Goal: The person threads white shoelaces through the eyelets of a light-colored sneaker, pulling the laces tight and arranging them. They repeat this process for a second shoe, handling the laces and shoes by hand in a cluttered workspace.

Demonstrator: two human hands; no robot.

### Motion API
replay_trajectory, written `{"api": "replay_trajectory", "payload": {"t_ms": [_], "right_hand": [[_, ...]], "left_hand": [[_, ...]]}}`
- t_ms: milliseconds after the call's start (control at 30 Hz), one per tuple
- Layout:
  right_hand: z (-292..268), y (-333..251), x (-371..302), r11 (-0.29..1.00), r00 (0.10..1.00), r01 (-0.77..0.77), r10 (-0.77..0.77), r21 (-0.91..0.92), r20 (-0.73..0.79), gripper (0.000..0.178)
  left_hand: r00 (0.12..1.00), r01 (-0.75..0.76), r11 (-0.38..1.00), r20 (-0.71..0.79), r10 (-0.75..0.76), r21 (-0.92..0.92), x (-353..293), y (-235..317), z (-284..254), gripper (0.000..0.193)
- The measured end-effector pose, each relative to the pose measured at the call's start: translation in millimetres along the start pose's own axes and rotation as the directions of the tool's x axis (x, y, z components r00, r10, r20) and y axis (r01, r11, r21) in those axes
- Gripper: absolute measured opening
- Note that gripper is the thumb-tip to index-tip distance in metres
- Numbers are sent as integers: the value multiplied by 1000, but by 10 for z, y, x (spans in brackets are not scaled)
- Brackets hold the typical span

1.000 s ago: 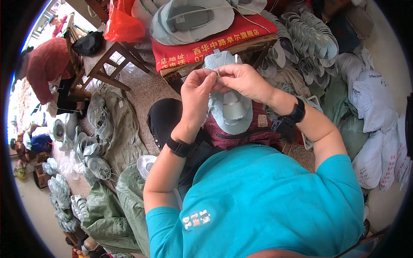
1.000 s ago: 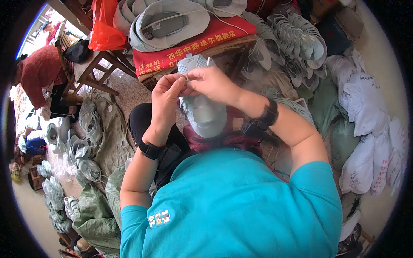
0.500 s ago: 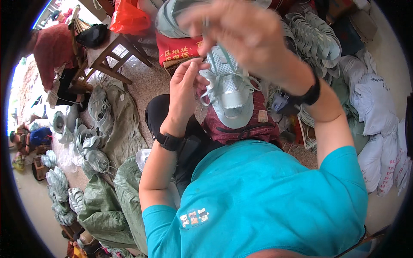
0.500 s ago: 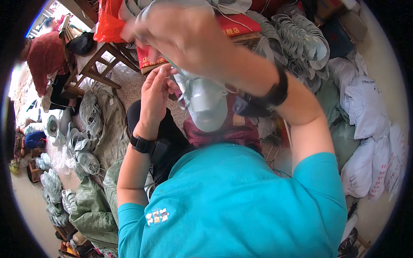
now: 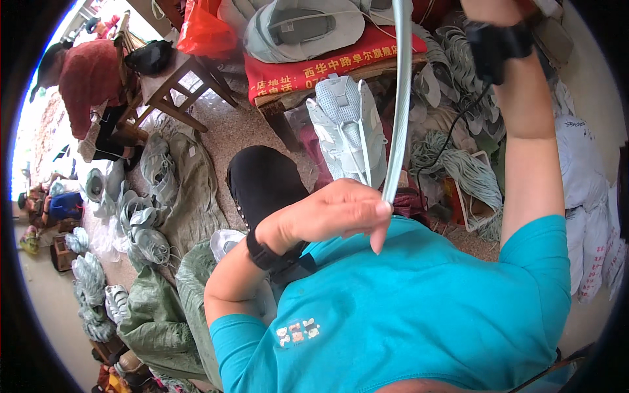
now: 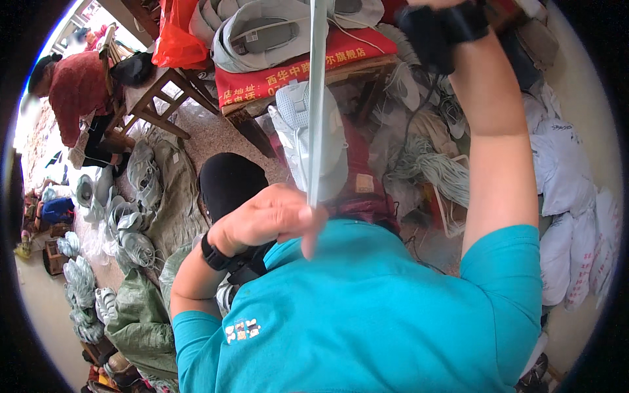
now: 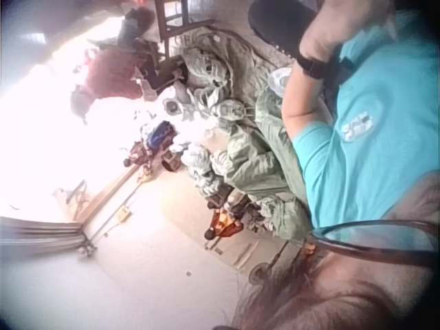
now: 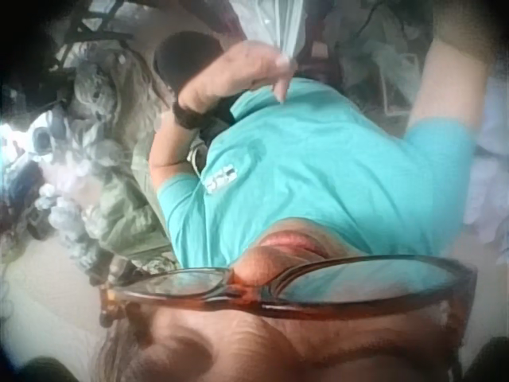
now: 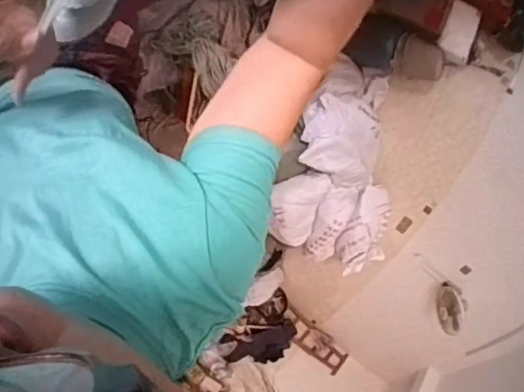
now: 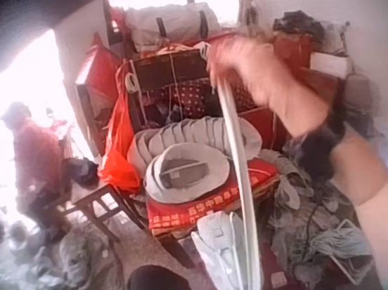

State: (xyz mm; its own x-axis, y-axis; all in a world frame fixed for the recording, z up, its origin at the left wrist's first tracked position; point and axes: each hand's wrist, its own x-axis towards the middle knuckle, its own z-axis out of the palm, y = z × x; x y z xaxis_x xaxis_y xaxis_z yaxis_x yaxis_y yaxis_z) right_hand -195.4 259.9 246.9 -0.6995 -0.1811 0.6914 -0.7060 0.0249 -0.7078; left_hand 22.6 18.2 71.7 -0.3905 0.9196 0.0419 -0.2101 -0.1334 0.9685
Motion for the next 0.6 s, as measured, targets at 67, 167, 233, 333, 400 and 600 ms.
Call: {"api": "replay_trajectory", "payload": {"t_ms": [67,167,233,333,400,600], "right_hand": [[272,189,-433,925,941,-332,338,-187,1,16],[392,709,-1207,713,908,223,96,-665,407,19],[501,657,-1637,721,744,333,196,-608,639,16],[731,428,-2228,657,588,101,566,-747,578,20],[813,509,-2544,644,770,103,431,-758,471,19],[846,627,-2754,633,868,-28,400,-774,296,18]], "left_hand": [[998,21,994,-57,-15,104,-44,215,-62,47],[835,-209,970,-492,245,127,-5,192,-341,50],[764,-271,904,-498,410,329,55,225,-771,49],[647,-411,874,-591,481,261,196,107,-939,50],[586,-255,870,-648,486,422,196,-6,-982,48],[521,118,834,-748,411,539,113,-525,-990,38]]}}
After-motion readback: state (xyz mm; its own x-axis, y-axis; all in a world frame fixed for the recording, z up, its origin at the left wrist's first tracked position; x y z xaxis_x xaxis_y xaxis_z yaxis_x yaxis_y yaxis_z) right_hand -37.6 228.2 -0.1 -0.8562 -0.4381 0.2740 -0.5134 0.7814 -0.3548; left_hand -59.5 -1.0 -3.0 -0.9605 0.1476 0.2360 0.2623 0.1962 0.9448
